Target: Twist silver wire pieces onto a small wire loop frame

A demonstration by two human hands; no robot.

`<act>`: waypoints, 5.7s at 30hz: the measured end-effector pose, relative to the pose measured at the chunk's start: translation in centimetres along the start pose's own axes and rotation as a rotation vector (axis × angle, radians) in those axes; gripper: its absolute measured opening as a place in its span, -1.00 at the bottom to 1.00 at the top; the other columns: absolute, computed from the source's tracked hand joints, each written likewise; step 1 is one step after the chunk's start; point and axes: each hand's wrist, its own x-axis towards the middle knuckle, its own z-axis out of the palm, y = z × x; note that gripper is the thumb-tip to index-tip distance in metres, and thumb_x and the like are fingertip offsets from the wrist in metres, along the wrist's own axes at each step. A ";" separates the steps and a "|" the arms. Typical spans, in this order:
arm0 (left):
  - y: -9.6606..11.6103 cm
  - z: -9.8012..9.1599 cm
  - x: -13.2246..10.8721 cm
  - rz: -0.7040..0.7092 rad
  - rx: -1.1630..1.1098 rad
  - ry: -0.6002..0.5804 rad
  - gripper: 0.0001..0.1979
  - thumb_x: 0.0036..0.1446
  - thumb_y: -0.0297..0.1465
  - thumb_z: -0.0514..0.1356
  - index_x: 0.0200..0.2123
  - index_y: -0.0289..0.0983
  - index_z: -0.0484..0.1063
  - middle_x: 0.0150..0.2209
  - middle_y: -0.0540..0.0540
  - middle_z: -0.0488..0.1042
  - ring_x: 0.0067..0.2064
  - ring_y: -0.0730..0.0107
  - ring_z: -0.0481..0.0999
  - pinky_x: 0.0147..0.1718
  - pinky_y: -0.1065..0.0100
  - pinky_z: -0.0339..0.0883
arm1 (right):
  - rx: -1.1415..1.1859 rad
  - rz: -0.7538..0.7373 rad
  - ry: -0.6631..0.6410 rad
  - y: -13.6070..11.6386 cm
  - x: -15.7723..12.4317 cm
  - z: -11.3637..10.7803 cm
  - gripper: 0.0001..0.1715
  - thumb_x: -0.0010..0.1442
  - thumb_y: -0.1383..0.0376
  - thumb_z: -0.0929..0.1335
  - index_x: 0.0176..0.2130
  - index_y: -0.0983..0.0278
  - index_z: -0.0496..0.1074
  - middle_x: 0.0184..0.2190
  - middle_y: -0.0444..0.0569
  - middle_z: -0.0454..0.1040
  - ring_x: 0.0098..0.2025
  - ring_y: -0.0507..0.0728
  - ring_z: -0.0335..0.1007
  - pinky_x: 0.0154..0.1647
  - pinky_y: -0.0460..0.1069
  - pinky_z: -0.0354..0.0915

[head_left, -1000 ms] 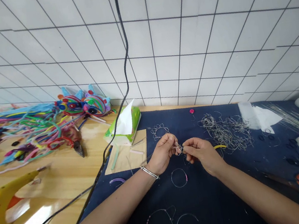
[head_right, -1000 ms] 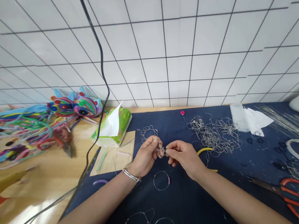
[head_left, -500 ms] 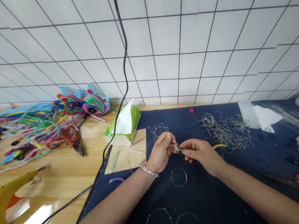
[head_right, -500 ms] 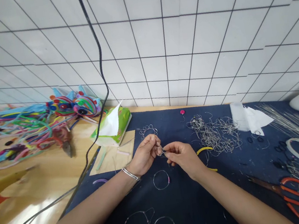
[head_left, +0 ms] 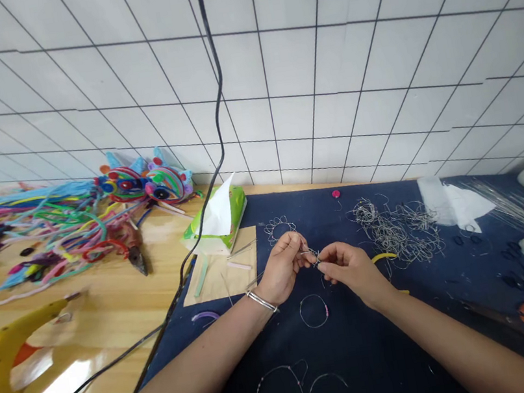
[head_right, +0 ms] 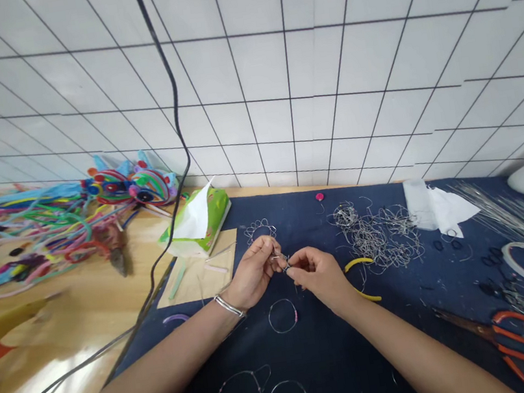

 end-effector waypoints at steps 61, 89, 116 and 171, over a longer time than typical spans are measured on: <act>0.3 0.4 -0.2 -0.193 -0.207 -0.136 -0.78 0.12 -0.28 0.04 -0.43 -0.34 0.27 -0.56 -0.01 0.28 -0.64 0.61 0.24 -0.62 0.51 0.12 | -0.316 -0.125 0.098 0.2 0.3 0.7 -0.89 0.00 0.30 0.26 -0.41 0.27 0.35 -0.50 -0.15 0.36 -0.47 -0.01 0.25 -0.43 -0.11 0.21; 0.4 0.6 -0.6 -0.291 -0.039 -0.151 -0.81 -0.03 -0.33 0.20 -0.37 -0.33 0.31 -0.44 -0.04 0.32 -0.56 0.59 0.31 -0.67 0.55 0.12 | -0.338 -0.142 0.149 0.0 0.2 -0.6 -0.84 0.04 0.25 0.24 -0.38 0.25 0.35 -0.48 -0.13 0.38 -0.44 0.02 0.27 -0.41 -0.08 0.22; 0.6 0.2 -0.4 -0.257 0.146 -0.164 -0.81 0.01 -0.31 0.15 -0.42 -0.34 0.32 -0.50 -0.02 0.30 -0.54 0.56 0.32 -0.66 0.53 0.12 | -0.040 -0.038 0.047 0.7 0.3 -1.3 -0.85 0.04 0.26 0.28 -0.35 0.29 0.32 -0.55 -0.16 0.34 -0.50 -0.01 0.30 -0.49 -0.10 0.26; 0.3 1.0 -0.8 -0.017 0.370 -0.034 -0.81 0.06 -0.28 0.09 -0.42 -0.32 0.25 -0.53 0.02 0.36 -0.62 0.64 0.25 -0.63 0.53 0.10 | -0.375 -0.165 0.223 0.4 -0.3 -0.6 -0.91 0.02 0.26 0.27 -0.41 0.22 0.34 -0.53 -0.15 0.35 -0.49 0.02 0.24 -0.43 -0.06 0.18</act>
